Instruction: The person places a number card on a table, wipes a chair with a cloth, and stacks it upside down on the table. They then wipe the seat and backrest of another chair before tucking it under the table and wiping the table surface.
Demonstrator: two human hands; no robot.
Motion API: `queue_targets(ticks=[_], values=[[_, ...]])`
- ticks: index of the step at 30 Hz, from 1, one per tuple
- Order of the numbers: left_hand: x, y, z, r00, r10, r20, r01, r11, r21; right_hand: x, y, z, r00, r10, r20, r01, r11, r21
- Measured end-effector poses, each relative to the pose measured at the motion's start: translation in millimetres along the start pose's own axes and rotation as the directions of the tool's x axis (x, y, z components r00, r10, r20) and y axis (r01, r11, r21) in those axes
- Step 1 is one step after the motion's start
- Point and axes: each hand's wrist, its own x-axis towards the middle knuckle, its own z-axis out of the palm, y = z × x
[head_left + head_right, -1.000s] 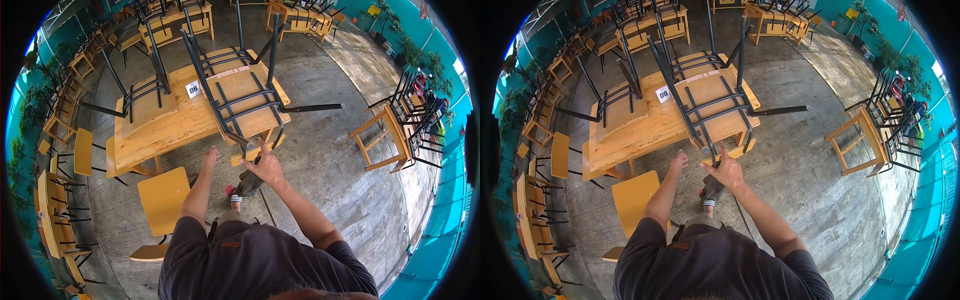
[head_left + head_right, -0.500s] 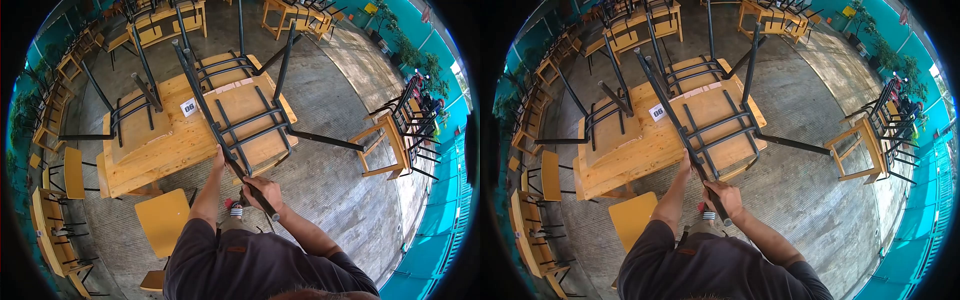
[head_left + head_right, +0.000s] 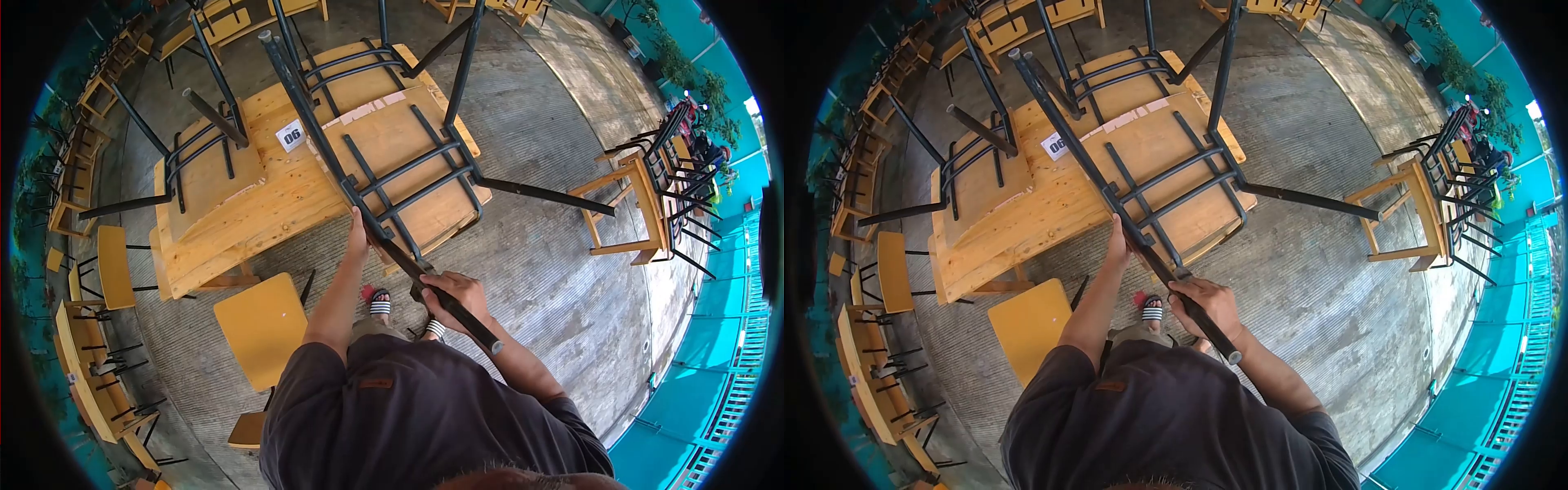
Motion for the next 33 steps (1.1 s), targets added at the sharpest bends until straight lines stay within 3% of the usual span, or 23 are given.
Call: queue_targets(ticks=[8, 14, 15, 18, 20, 22, 26, 30, 33], values=[[-26.5, 4.1, 20.7, 0.998, 0.017, -0.054, -0.033, 0.948, -0.317, -32.0, 9.9, -32.4, 0.996, 0.057, 0.073, -0.064, 0.993, 0.095], [-35.7, 14.5, 31.0, 0.995, -0.065, 0.071, 0.085, 0.941, -0.329, -54.5, 16.3, -73.9, 0.996, 0.040, 0.079, -0.049, 0.992, 0.113], [-39.5, 19.0, 36.2, 0.997, -0.078, 0.016, 0.079, 0.961, -0.265, -54.4, 16.0, -76.2, 0.994, 0.053, 0.091, -0.066, 0.987, 0.144], [-33.0, -3.8, 34.0, 0.998, -0.045, 0.042, 0.055, 0.958, -0.281, -67.6, 15.6, -103.1, 0.992, 0.053, 0.113, -0.068, 0.989, 0.134], [-41.8, -13.3, 44.1, 0.999, 0.038, 0.026, -0.031, 0.969, -0.244, -77.0, 24.5, -117.0, 0.993, 0.059, 0.105, -0.078, 0.979, 0.187], [-69.8, 1.4, 64.3, 0.997, -0.026, -0.074, 0.010, 0.977, -0.214, -77.5, 34.9, -123.0, 0.995, 0.072, 0.068, -0.087, 0.961, 0.261], [-90.7, -2.0, 84.8, 1.000, -0.030, 0.004, 0.030, 0.941, -0.337, -98.9, 49.2, -148.1, 0.968, 0.253, -0.001, -0.240, 0.920, 0.310], [-105.7, 7.7, 103.7, 0.999, 0.022, 0.029, -0.012, 0.951, -0.309, -114.0, 66.9, -148.9, 0.932, 0.345, -0.113, -0.283, 0.885, 0.370], [-112.1, 11.4, 119.3, 0.998, 0.059, 0.011, -0.053, 0.958, -0.281, -133.2, 81.2, -147.2, 0.835, 0.511, -0.204, -0.363, 0.791, 0.493]])
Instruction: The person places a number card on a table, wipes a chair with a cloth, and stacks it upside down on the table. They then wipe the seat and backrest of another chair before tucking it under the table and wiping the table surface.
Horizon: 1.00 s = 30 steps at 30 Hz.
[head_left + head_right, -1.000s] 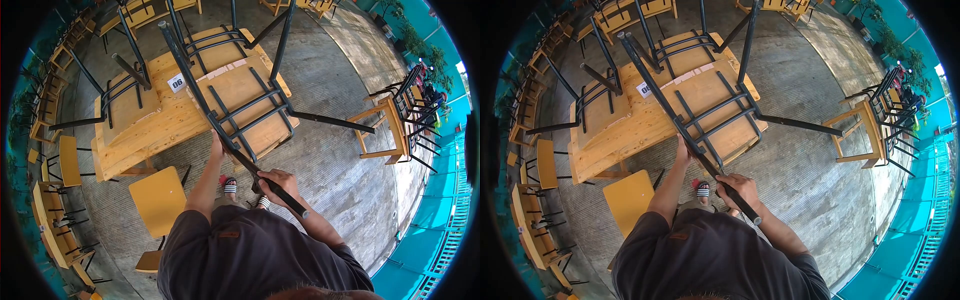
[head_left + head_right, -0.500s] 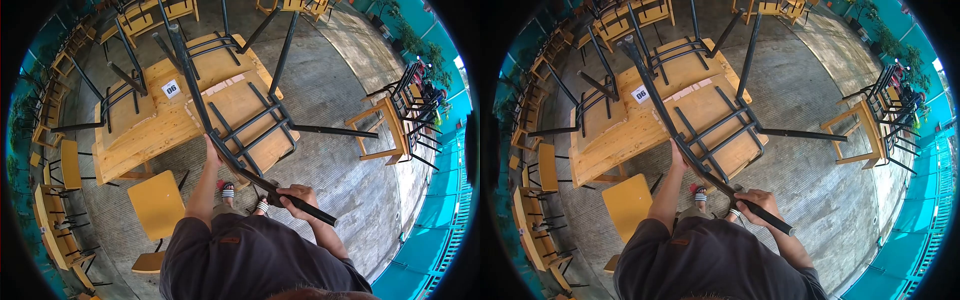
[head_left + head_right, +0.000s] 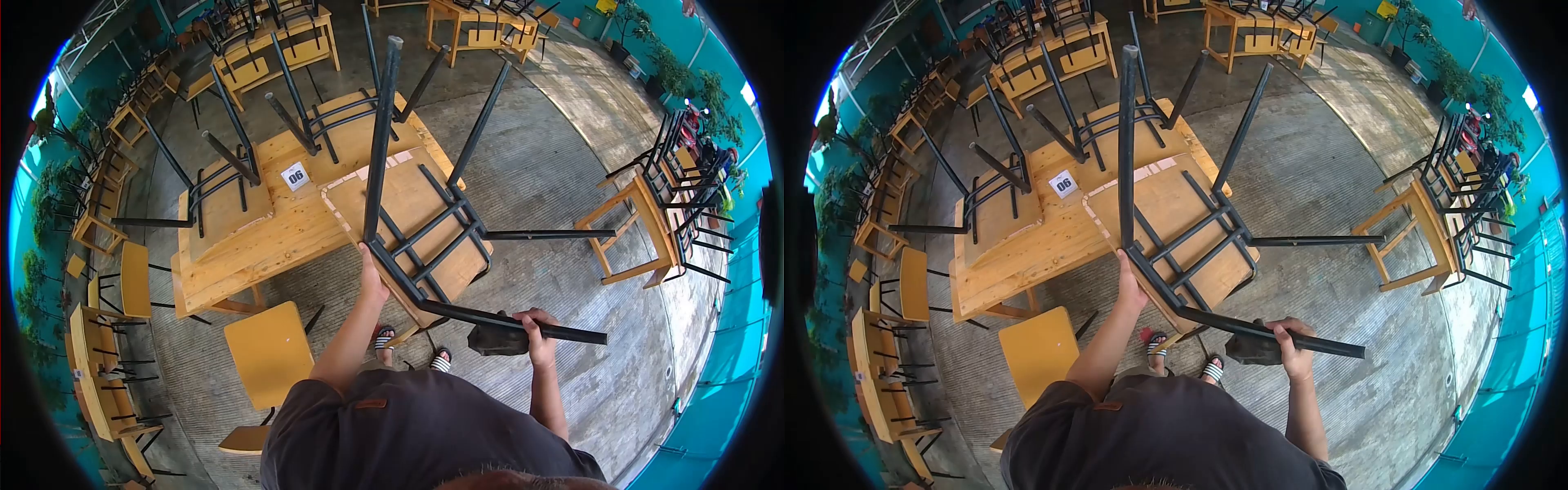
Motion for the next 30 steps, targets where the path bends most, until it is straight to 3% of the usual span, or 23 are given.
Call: queue_targets(ticks=[1, 4, 5, 7, 9, 11, 13, 15, 17, 20, 23, 28, 30], values=[[-0.9, -0.4, 4.2, 1.000, 0.006, 0.003, -0.006, 1.000, 0.003, -2.3, 5.7, -2.8, 1.000, -0.005, -0.001, 0.005, 1.000, 0.006], [-2.8, 1.1, 21.1, 1.000, 0.000, -0.023, 0.001, 1.000, 0.015, -4.6, -8.8, 5.4, 0.979, 0.019, -0.205, -0.006, 0.998, 0.066], [-8.4, 0.2, 28.7, 0.998, 0.011, -0.059, -0.008, 0.999, 0.046, -7.4, 2.8, 2.4, 0.978, 0.019, -0.209, -0.004, 0.997, 0.071], [-16.7, -4.8, 38.9, 0.995, 0.031, -0.090, -0.023, 0.996, 0.084, -14.6, 43.1, -3.9, 0.908, 0.099, -0.406, -0.063, 0.993, 0.101], [-19.9, -11.2, 45.4, 0.989, 0.053, -0.139, -0.034, 0.990, 0.135, -15.3, 54.7, -11.9, 0.893, 0.131, -0.432, -0.053, 0.981, 0.188], [-15.7, -11.8, 45.5, 0.991, 0.069, -0.116, -0.051, 0.987, 0.149, -16.7, 60.6, -16.7, 0.887, 0.202, -0.416, -0.065, 0.945, 0.321], [-18.1, -13.8, 46.3, 0.990, 0.075, -0.116, -0.049, 0.976, 0.212, -19.1, 65.3, -27.8, 0.897, 0.184, -0.403, -0.060, 0.952, 0.300], [-24.5, -8.7, 54.3, 0.992, 0.087, -0.088, -0.066, 0.973, 0.219, -14.9, 60.7, -34.3, 0.922, 0.240, -0.303, -0.158, 0.950, 0.269], [-16.1, -2.1, 47.9, 0.994, 0.102, -0.049, -0.093, 0.982, 0.163, -8.7, 56.7, -30.6, 0.933, 0.246, -0.262, -0.175, 0.948, 0.267], [-14.7, 12.0, 46.5, 0.995, 0.097, 0.031, -0.101, 0.985, 0.139, 4.4, 13.8, -33.9, 0.995, 0.058, 0.081, -0.069, 0.987, 0.143], [-13.4, 30.5, 40.9, 0.992, 0.055, 0.112, -0.072, 0.984, 0.163, 13.6, -18.3, -20.0, 0.980, 0.038, 0.196, -0.058, 0.994, 0.098], [-5.5, 41.5, 27.0, 0.997, 0.045, 0.064, -0.053, 0.990, 0.127, 21.5, -43.5, 6.4, 0.970, 0.050, 0.238, -0.055, 0.998, 0.014], [-7.6, 43.5, 18.3, 0.996, 0.056, 0.068, -0.064, 0.990, 0.125, 21.6, -51.8, 15.1, 0.986, 0.070, 0.150, -0.068, 0.997, -0.021]])
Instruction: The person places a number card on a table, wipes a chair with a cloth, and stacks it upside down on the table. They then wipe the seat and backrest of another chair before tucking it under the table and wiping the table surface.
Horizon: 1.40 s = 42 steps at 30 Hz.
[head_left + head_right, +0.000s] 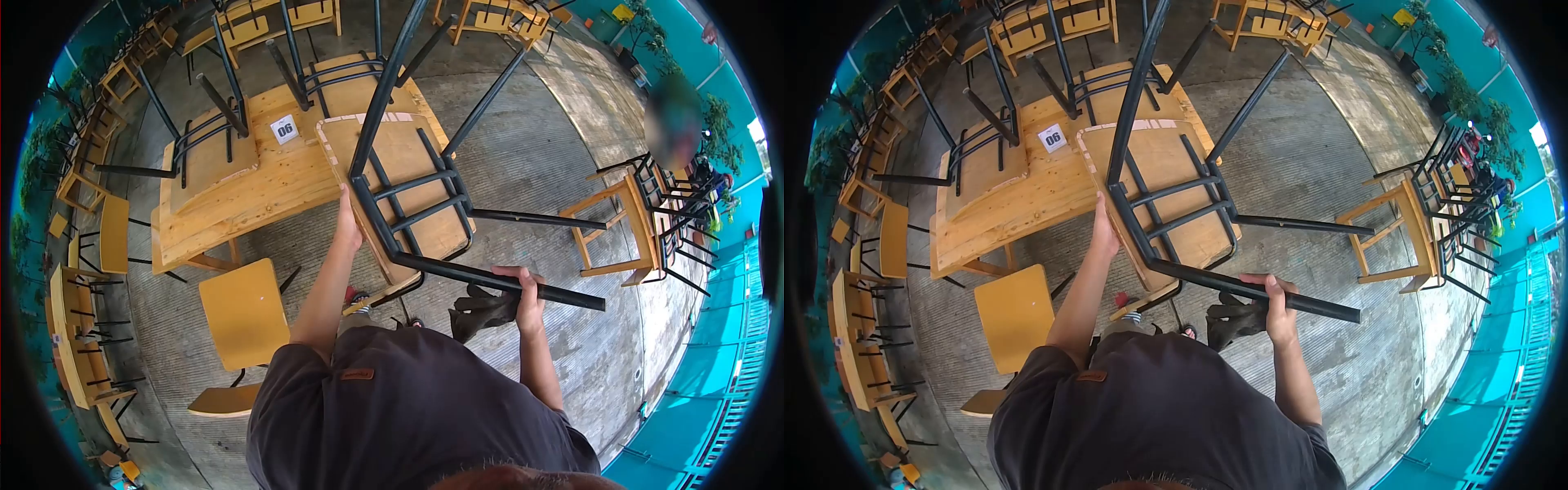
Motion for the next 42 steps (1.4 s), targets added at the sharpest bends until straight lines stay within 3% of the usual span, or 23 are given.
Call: queue_targets(ticks=[4, 9, 11, 12, 13, 15, 16, 17, 18, 20, 21, 23, 24, 26, 29, 32, 36, 38, 39, 40, 41, 42], values=[[2.0, 5.6, -9.7, 0.998, -0.056, -0.019, 0.058, 0.990, 0.126, 11.6, -16.8, 7.5, 0.998, 0.034, -0.049, -0.035, 0.999, -0.017], [11.8, 1.2, -32.3, 0.997, 0.072, -0.001, -0.071, 0.992, 0.103, 20.4, -36.1, 24.3, 1.000, -0.011, 0.026, 0.011, 1.000, -0.005], [21.0, -15.3, -66.0, 0.993, 0.059, 0.104, -0.062, 0.998, 0.021, 24.3, -42.8, 32.5, 0.989, -0.103, 0.103, 0.109, 0.992, -0.062], [29.4, -31.5, -99.4, 0.994, -0.042, 0.104, 0.031, 0.994, 0.100, 25.4, -44.0, 29.2, 0.984, -0.107, 0.145, 0.122, 0.988, -0.093], [29.7, -49.6, -128.4, 0.995, -0.095, 0.005, 0.090, 0.952, 0.294, 26.3, -46.1, 28.8, 0.981, -0.116, 0.156, 0.132, 0.987, -0.090], [25.8, -98.9, -203.0, 0.974, -0.125, -0.187, 0.210, 0.801, 0.560, 29.7, -50.0, 35.2, 0.984, -0.071, 0.162, 0.087, 0.992, -0.094], [17.2, -123.8, -242.8, 0.987, -0.094, -0.134, 0.162, 0.467, 0.869, 30.4, -51.4, 35.2, 0.982, -0.067, 0.176, 0.087, 0.990, -0.112], [14.5, -153.9, -295.6, 0.979, -0.079, 0.190, -0.176, 0.158, 0.972, 31.0, -53.9, 37.1, 0.981, -0.070, 0.180, 0.092, 0.989, -0.114], [-32.5, -141.5, -277.0, 0.929, -0.352, -0.115, 0.287, 0.488, 0.824, 31.1, -56.4, 39.1, 0.979, -0.076, 0.187, 0.099, 0.988, -0.115], [-64.1, -162.3, -312.9, 0.899, -0.393, 0.191, -0.112, 0.215, 0.970, 32.6, -58.5, 41.8, 0.977, -0.090, 0.193, 0.115, 0.986, -0.119], [-68.6, -177.0, -317.3, 0.901, -0.388, 0.195, -0.116, 0.219, 0.969, 33.4, -59.0, 42.7, 0.974, -0.106, 0.202, 0.130, 0.985, -0.111], [-70.9, -200.9, -326.4, 0.918, -0.377, 0.125, -0.114, 0.050, 0.992, 34.0, -59.9, 45.6, 0.969, -0.125, 0.213, 0.150, 0.983, -0.103], [-68.4, -211.4, -331.8, 0.920, -0.372, 0.126, -0.115, 0.050, 0.992, 34.5, -60.5, 46.8, 0.969, -0.118, 0.215, 0.141, 0.985, -0.098], [-64.6, -229.7, -337.3, 0.965, -0.212, 0.152, -0.162, -0.035, 0.986, 33.4, -61.6, 49.4, 0.969, -0.110, 0.220, 0.133, 0.987, -0.093], [-76.9, -200.5, -277.9, 0.941, -0.319, 0.115, -0.132, -0.031, 0.991, 31.2, -62.9, 54.7, 0.972, -0.103, 0.213, 0.129, 0.986, -0.109], [-85.1, -211.8, -271.0, 0.967, -0.234, 0.105, -0.138, -0.127, 0.982, 23.7, -64.5, 51.5, 0.968, -0.127, 0.218, 0.153, 0.983, -0.104], [-97.8, -216.8, -281.9, 0.958, -0.214, 0.190, -0.223, -0.142, 0.964, 10.3, -63.6, 42.3, 0.973, -0.118, 0.199, 0.140, 0.985, -0.101], [-108.6, -213.1, -274.3, 0.942, -0.333, 0.040, -0.084, -0.119, 0.989, -1.2, -62.2, 30.3, 0.974, -0.113, 0.195, 0.131, 0.988, -0.082], [-113.5, -226.6, -281.9, 0.943, -0.332, 0.036, -0.083, -0.127, 0.988, -8.9, -60.7, 22.7, 0.978, -0.097, 0.183, 0.117, 0.988, -0.103], [-121.9, -242.2, -289.5, 0.975, -0.091, 0.203, -0.213, -0.123, 0.969, -16.3, -57.6, 15.4, 0.982, -0.082, 0.171, 0.103, 0.987, -0.122], [-133.8, -243.3, -286.8, 0.921, 0.150, 0.359, -0.338, -0.152, 0.929, -23.4, -53.4, 8.1, 0.982, -0.081, 0.168, 0.101, 0.989, -0.111], [-140.9, -241.6, -285.3, 0.922, 0.144, 0.358, -0.335, -0.163, 0.928, -31.0, -48.6, 0.3, 0.983, -0.096, 0.154, 0.114, 0.987, -0.110]])
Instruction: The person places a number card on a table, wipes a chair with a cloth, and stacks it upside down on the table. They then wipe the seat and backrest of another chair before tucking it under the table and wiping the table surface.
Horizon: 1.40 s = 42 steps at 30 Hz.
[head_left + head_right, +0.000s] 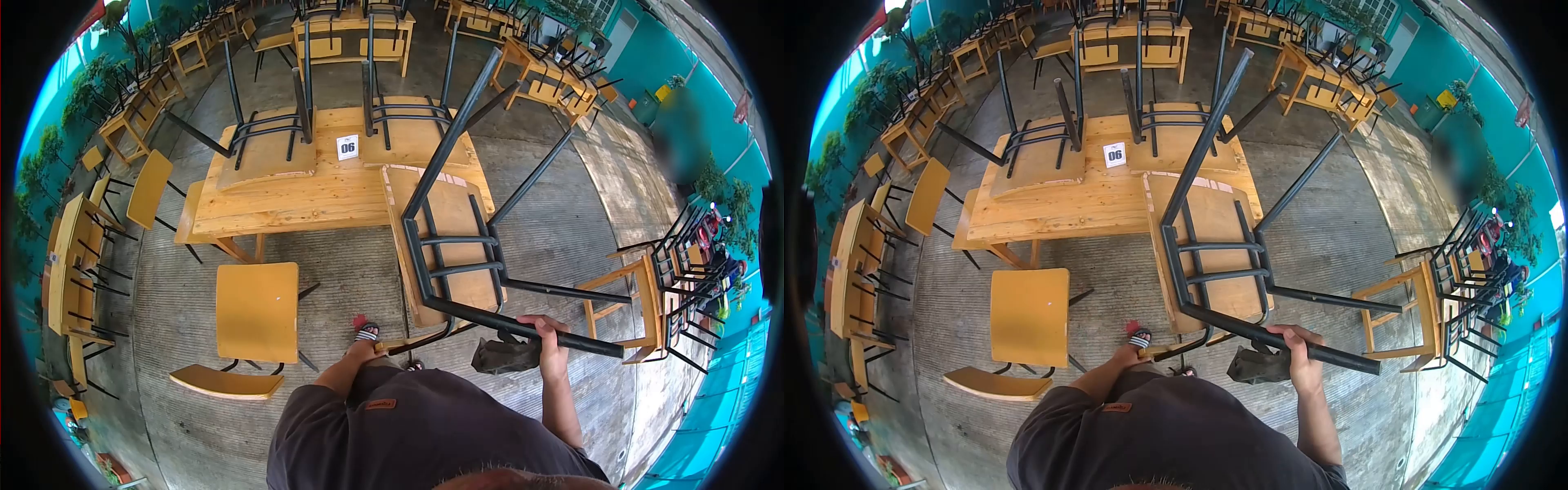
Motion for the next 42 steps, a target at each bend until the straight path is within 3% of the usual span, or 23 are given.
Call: queue_targets(ticks=[1, 2, 3, 5, 6, 10, 12, 15, 20, 23, 25, 27, 29, 30, 32, 33, 34, 35, 36, 38, 39, 41, 42], values=[[2.2, -6.2, -6.9, 0.962, -0.131, 0.238, 0.133, 0.991, 0.008, -1.3, 3.0, 4.2, 1.000, -0.010, -0.017, 0.010, 1.000, -0.004], [-0.5, 3.4, -14.8, 0.854, -0.253, 0.455, 0.259, 0.965, 0.050, -11.0, 6.4, -2.0, 1.000, -0.008, -0.020, 0.008, 1.000, 0.006], [-6.9, 10.5, -17.8, 0.851, -0.257, 0.458, 0.260, 0.964, 0.059, -20.3, 9.0, -8.0, 0.999, -0.009, -0.036, 0.009, 1.000, 0.022], [-18.7, 20.6, -29.2, 0.936, -0.179, 0.303, 0.187, 0.982, 0.001, -34.8, 11.3, -14.1, 0.999, -0.002, -0.050, 0.004, 0.999, 0.044], [-18.1, 31.6, -38.3, 0.885, -0.255, 0.389, 0.222, 0.966, 0.130, -41.3, 12.8, -19.1, 0.997, -0.017, -0.078, 0.020, 0.999, 0.033], [-26.9, 43.0, -40.1, 0.919, -0.243, 0.311, 0.208, 0.968, 0.141, -61.9, 21.6, -33.5, 0.989, 0.055, -0.135, -0.049, 0.998, 0.047], [-27.4, 45.7, -37.2, 0.878, -0.198, 0.435, 0.162, 0.980, 0.117, -71.8, 21.8, -34.8, 0.972, 0.139, -0.192, -0.129, 0.989, 0.066], [-36.3, 52.6, -22.2, 0.845, -0.160, 0.510, 0.110, 0.986, 0.128, -75.8, 35.7, -28.6, 0.958, 0.103, -0.267, -0.094, 0.995, 0.045], [-60.7, 67.6, 2.0, 0.740, -0.088, 0.667, 0.057, 0.996, 0.068, -85.6, 28.3, -26.4, 0.880, 0.342, -0.329, -0.353, 0.935, 0.027], [-73.7, 80.7, -0.2, 0.723, -0.007, 0.691, 0.011, 1.000, -0.001, -90.4, 35.2, -27.2, 0.808, 0.387, -0.444, -0.422, 0.906, 0.024], [-92.6, 68.6, 13.3, 0.806, 0.073, 0.588, -0.015, 0.995, -0.102, -92.8, 43.4, -33.7, 0.744, 0.446, -0.497, -0.505, 0.863, 0.018], [-113.8, 61.3, 13.8, 0.844, 0.007, 0.536, 0.123, 0.971, -0.206, -99.0, 70.9, -60.1, 0.674, 0.578, -0.460, -0.604, 0.790, 0.109], [-133.1, 32.9, 18.7, 0.759, -0.055, 0.648, 0.277, 0.929, -0.247, -102.9, 84.0, -72.2, 0.683, 0.552, -0.479, -0.583, 0.806, 0.098], [-145.0, 22.0, 12.3, 0.755, -0.175, 0.632, 0.324, 0.937, -0.127, -102.4, 89.6, -77.0, 0.637, 0.611, -0.469, -0.617, 0.769, 0.165], [-161.0, 11.3, -14.4, 0.535, -0.305, 0.788, 0.750, 0.600, -0.277, -104.8, 96.0, -78.7, 0.600, 0.641, -0.479, -0.640, 0.744, 0.194], [-174.1, -4.3, -3.6, 0.527, -0.307, 0.793, 0.757, 0.593, -0.273, -104.7, 99.1, -79.2, 0.566, 0.661, -0.493, -0.647, 0.727, 0.232], [-190.3, -23.6, 17.7, 0.433, -0.407, 0.804, 0.898, 0.271, -0.346, -104.4, 107.1, -83.1, 0.562, 0.667, -0.489, -0.654, 0.721, 0.231], [-202.1, -34.4, 30.9, 0.309, -0.471, 0.826, 0.917, -0.081, -0.390, -106.2, 119.2, -88.7, 0.566, 0.685, -0.459, -0.641, 0.715, 0.278], [-201.6, -29.2, 34.0, 0.291, -0.474, 0.831, 0.925, -0.082, -0.371, -109.9, 120.4, -84.7, 0.560, 0.708, -0.431, -0.632, 0.701, 0.331], [-196.0, -7.1, 51.2, 0.378, -0.413, 0.829, 0.806, -0.294, -0.514, -112.8, 116.8, -74.1, 0.540, 0.705, -0.460, -0.626, 0.702, 0.339], [-188.5, 2.1, 54.3, 0.371, -0.414, 0.831, 0.810, -0.294, -0.507, -109.9, 116.3, -71.5, 0.553, 0.685, -0.475, -0.598, 0.723, 0.346], [-163.3, 12.0, 58.5, 0.572, -0.563, 0.597, 0.390, -0.454, -0.801, -108.9, 134.2, -82.5, 0.571, 0.709, -0.413, -0.608, 0.704, 0.367], [-151.6, 14.4, 51.1, 0.570, -0.565, 0.596, 0.391, -0.451, -0.802, -107.0, 139.9, -84.4, 0.561, 0.708, -0.428, -0.589, 0.705, 0.395]])
